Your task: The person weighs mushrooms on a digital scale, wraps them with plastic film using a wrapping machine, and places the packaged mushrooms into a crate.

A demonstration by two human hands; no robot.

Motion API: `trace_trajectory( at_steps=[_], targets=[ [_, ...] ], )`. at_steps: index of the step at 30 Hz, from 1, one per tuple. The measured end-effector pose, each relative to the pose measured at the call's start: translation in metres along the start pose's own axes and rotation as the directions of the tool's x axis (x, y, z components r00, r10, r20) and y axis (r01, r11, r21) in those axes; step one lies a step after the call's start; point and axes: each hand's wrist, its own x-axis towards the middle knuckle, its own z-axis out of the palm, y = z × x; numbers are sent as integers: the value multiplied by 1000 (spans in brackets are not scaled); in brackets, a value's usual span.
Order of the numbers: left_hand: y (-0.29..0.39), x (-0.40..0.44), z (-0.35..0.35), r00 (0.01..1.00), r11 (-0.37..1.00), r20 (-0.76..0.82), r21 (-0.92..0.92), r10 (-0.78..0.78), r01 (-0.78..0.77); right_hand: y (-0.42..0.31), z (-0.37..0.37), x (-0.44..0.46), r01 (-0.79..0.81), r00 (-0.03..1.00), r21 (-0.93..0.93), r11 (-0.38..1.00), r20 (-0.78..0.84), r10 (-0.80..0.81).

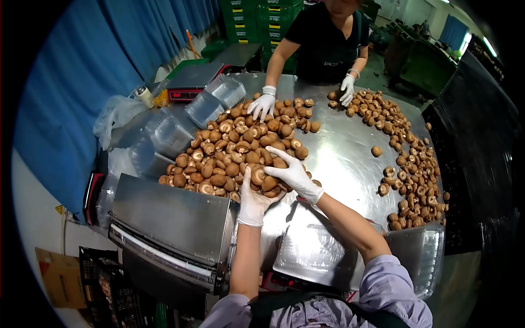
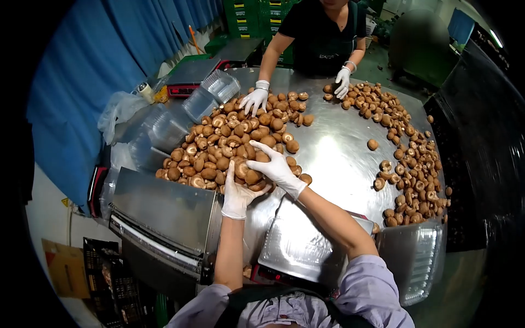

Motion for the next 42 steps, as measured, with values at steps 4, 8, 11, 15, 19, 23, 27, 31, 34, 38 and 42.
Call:
trace_trajectory(
  at_steps=[4, 8, 11, 15, 19, 23, 27, 31, 34, 38, 42],
  targets=[
    [-25, -50, 4, 997, 988, 67, 150, -44, 33, -38, 6, -84, 54, 988, 188, 981, -153, -25],
    [-68, -97, 6, 986, 952, 163, 306, -27, -25, -41, 13, -168, 146, 941, 271, 952, -334, -49],
    [-96, -119, 12, 977, 926, 213, 371, -14, -68, -17, 16, -213, 184, 899, 330, 926, -438, -22],
    [-133, -122, 5, 969, 678, 222, 697, 108, -235, 11, 11, -250, 166, 768, -6, 986, -627, -133],
    [-150, -115, -10, 829, -98, 423, 903, 365, -418, 23, 1, -267, -68, 719, -552, 831, -604, -343],
    [-144, -124, -12, 733, -573, 596, 742, 328, -348, 25, -8, -284, -152, 744, -750, 644, -516, -425],
    [-131, -130, -27, 704, -462, 637, 750, 313, -473, 18, -15, -299, -120, 784, -795, 595, -444, -434],
    [-112, -138, -28, 732, -272, 609, 793, 306, -545, 15, -30, -314, -65, 823, -701, 710, -440, -359],
    [-97, -141, -29, 739, -114, 556, 821, 381, -559, 13, -34, -323, -72, 829, -623, 779, -472, -300],
    [-77, -136, -36, 664, -262, 586, 807, 464, -529, 5, -35, -336, -126, 823, -610, 782, -505, -261],
    [-69, -137, -33, 693, -280, 582, 813, 424, -511, 8, -34, -342, -122, 811, -668, 734, -493, -314]
  ],
)
